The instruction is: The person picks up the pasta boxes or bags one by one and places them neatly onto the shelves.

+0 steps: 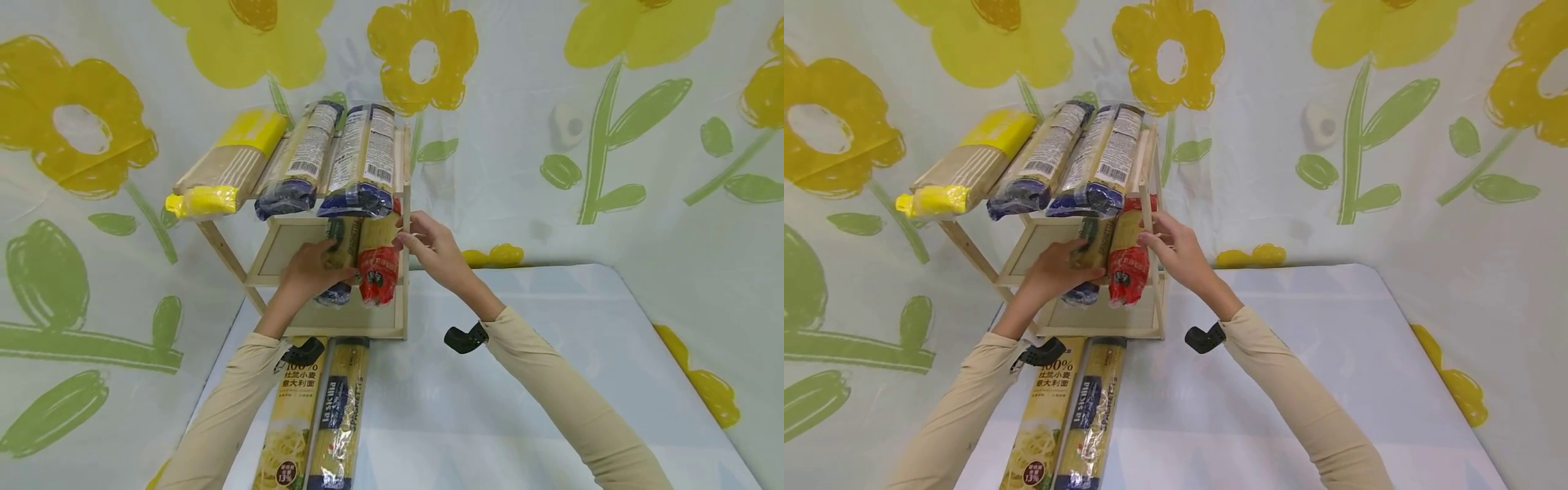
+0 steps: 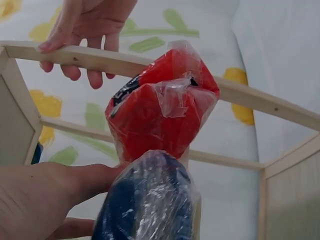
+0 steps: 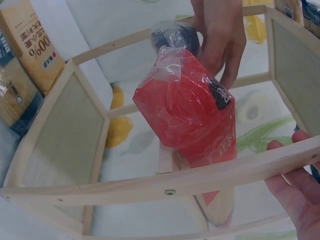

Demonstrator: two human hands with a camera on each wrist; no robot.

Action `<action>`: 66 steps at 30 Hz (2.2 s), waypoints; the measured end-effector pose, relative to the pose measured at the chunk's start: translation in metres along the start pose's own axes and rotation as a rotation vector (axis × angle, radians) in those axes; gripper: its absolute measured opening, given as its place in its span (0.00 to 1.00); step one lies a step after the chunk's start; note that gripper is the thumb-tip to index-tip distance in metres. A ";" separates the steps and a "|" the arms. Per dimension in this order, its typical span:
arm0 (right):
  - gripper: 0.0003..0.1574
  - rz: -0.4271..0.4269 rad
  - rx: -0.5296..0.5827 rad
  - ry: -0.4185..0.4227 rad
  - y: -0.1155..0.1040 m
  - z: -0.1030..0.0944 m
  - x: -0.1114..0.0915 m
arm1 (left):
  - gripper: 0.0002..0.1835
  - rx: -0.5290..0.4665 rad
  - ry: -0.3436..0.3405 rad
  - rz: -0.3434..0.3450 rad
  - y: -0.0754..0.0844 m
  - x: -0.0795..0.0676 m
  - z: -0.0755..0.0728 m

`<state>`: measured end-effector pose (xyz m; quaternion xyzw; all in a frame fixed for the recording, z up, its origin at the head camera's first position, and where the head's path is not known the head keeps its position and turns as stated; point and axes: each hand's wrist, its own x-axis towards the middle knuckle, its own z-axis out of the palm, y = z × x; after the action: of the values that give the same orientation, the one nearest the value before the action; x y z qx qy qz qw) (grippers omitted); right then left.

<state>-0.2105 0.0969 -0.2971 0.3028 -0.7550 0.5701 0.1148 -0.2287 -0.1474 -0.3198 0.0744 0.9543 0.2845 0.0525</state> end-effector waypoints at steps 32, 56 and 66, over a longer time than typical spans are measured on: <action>0.10 0.001 0.033 0.011 0.001 0.002 0.000 | 0.34 -0.110 0.025 0.096 -0.034 -0.063 -0.017; 0.10 0.012 0.050 0.017 0.002 0.002 0.000 | 0.28 -0.189 0.123 0.119 -0.057 -0.117 0.035; 0.10 0.031 0.032 0.021 0.002 0.002 0.000 | 0.27 -0.245 0.063 0.001 -0.072 -0.128 0.080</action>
<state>-0.2113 0.0959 -0.2998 0.2869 -0.7493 0.5869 0.1088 -0.0995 -0.1860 -0.4187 0.0588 0.9136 0.4012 0.0308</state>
